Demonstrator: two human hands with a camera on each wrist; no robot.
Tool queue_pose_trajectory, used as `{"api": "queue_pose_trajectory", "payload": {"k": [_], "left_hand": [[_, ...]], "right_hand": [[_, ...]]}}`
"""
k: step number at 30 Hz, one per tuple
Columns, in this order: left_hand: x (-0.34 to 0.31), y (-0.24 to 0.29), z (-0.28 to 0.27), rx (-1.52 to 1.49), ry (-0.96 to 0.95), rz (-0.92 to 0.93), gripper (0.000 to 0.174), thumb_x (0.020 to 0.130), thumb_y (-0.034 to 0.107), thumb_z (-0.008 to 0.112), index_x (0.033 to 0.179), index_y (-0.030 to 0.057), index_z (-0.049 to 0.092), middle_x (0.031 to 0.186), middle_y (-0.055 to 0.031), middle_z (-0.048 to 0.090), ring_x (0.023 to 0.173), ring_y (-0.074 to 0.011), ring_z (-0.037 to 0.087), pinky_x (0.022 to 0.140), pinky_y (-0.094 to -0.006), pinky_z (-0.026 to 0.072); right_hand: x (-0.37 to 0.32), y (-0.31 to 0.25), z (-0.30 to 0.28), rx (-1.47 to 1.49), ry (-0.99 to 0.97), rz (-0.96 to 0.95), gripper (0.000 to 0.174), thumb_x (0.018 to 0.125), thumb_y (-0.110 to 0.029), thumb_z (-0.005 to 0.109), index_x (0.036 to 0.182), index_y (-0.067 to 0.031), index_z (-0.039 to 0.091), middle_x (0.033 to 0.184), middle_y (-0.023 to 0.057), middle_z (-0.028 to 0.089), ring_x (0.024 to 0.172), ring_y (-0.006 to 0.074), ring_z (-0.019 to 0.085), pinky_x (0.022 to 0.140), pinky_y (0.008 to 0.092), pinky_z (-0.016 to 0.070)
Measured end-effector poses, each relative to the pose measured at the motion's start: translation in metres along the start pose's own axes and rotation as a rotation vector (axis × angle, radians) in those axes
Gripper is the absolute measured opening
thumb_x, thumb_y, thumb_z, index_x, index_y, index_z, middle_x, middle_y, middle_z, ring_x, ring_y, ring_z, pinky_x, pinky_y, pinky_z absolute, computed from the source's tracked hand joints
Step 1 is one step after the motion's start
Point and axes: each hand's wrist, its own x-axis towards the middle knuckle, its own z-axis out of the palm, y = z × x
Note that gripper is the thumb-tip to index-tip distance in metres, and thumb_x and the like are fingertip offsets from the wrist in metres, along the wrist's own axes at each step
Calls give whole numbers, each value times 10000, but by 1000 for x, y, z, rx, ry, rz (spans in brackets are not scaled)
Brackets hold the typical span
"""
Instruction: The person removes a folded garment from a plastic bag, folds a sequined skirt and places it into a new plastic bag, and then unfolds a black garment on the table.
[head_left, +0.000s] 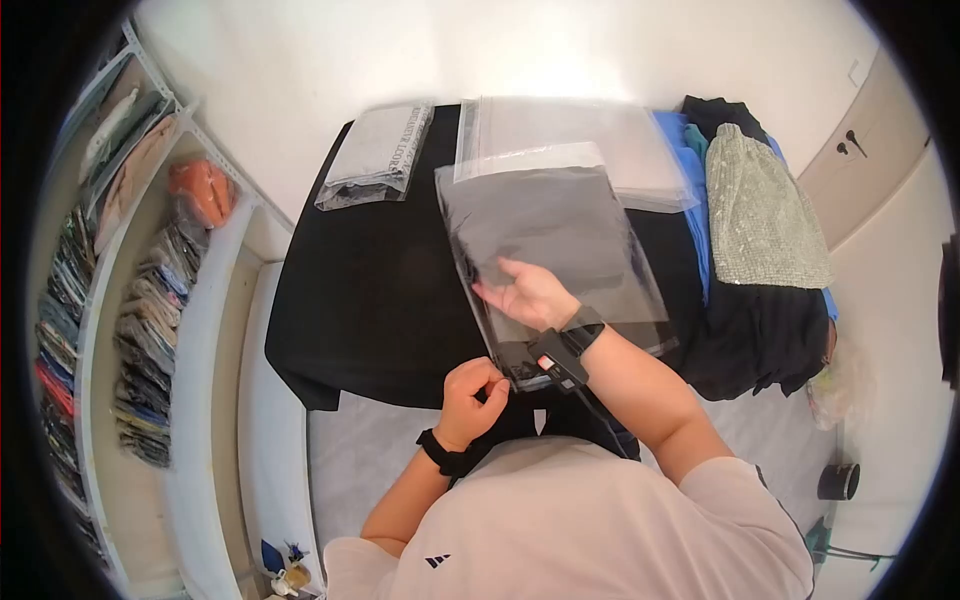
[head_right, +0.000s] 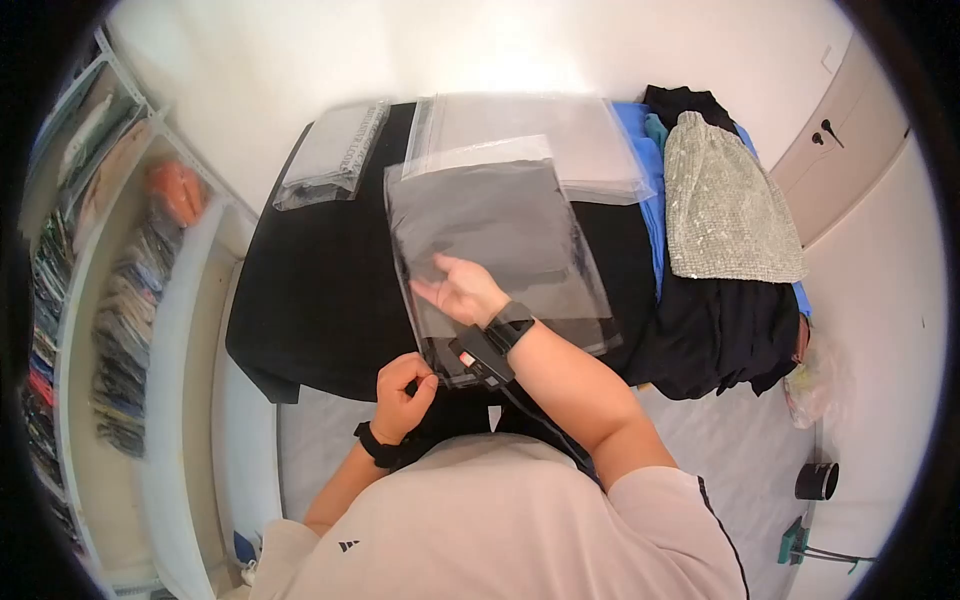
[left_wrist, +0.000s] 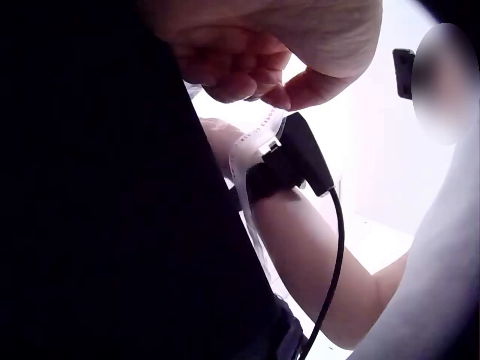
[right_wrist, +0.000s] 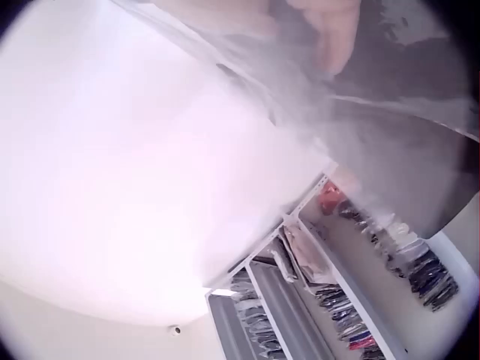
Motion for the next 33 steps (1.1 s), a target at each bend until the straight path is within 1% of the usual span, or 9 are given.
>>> {"api": "queue_pose_trajectory", "payload": {"k": [2, 6, 11, 12, 13, 15, 18, 24, 33], "left_hand": [[-1, 0, 1, 3, 10, -1, 130, 688, -1, 594, 614, 11, 487, 560, -76, 450, 494, -224, 452, 475, -307, 344], [-4, 0, 5, -14, 22, 0, 126, 682, -9, 586, 614, 10, 481, 555, -76, 438, 493, -211, 446, 472, -304, 339], [-26, -5, -14, -31, 115, -24, 124, 677, 6, 576, 609, 16, 473, 559, -60, 434, 506, -189, 438, 477, -296, 330], [-30, -2, -14, 40, 191, 51, 105, 669, 39, 601, 649, 28, 499, 613, -67, 484, 541, -204, 467, 499, -297, 350], [-19, 15, -12, 32, 190, 55, 105, 669, 39, 601, 649, 28, 499, 613, -67, 484, 541, -204, 467, 499, -297, 350], [3, 52, -4, 225, -134, 387, 139, 668, 90, 648, 751, 33, 552, 732, -98, 545, 672, -236, 543, 585, -329, 428], [21, 56, 31, 426, -455, 338, 422, 682, 177, 689, 1021, -46, 575, 1069, -191, 561, 1106, -320, 505, 926, -389, 428], [10, 30, 50, 842, -460, 255, 660, 676, 192, 711, 1213, -101, 467, 1265, -286, 457, 1171, -390, 459, 975, -403, 394], [8, 27, 53, 844, -454, 253, 646, 667, 193, 712, 1196, -98, 482, 1266, -285, 461, 1179, -388, 458, 954, -405, 410]], "right_hand": [[-4, -2, 3, 7, 97, 155, 395, 917, -85, 501, 1258, 21, 332, 1260, 124, 423, 1126, 287, 451, 1049, 438, 327], [-29, -14, -3, -59, 85, 105, 444, 912, -128, 529, 1251, 65, 319, 1312, 199, 363, 1233, 316, 353, 1050, 431, 327], [-68, -14, -8, 6, 291, -211, 595, 862, -233, 628, 1316, -23, 305, 1396, 180, 253, 1278, 296, 288, 1048, 379, 282], [-72, -23, -7, -46, 353, -166, 533, 878, -207, 606, 1310, -77, 323, 1360, 165, 313, 1202, 278, 401, 934, 330, 403], [-68, -29, -18, -50, 357, -174, 533, 878, -207, 606, 1310, -77, 323, 1360, 165, 313, 1202, 278, 401, 934, 330, 403], [-55, -31, -47, -28, 179, -88, 485, 905, -164, 558, 1291, -26, 301, 1302, 189, 365, 1097, 261, 511, 793, 296, 495], [-55, -34, -25, 113, 217, -107, 445, 931, -116, 492, 1271, 36, 249, 1245, 218, 399, 1048, 269, 562, 755, 287, 545], [-40, -51, -27, 250, 89, -85, 488, 948, -63, 421, 1312, 82, 131, 1297, 256, 332, 1134, 324, 503, 954, 348, 486], [18, -65, -16, 318, 154, -156, 494, 946, -74, 442, 1320, 43, 142, 1215, 251, 368, 1054, 341, 537, 827, 356, 532]]}}
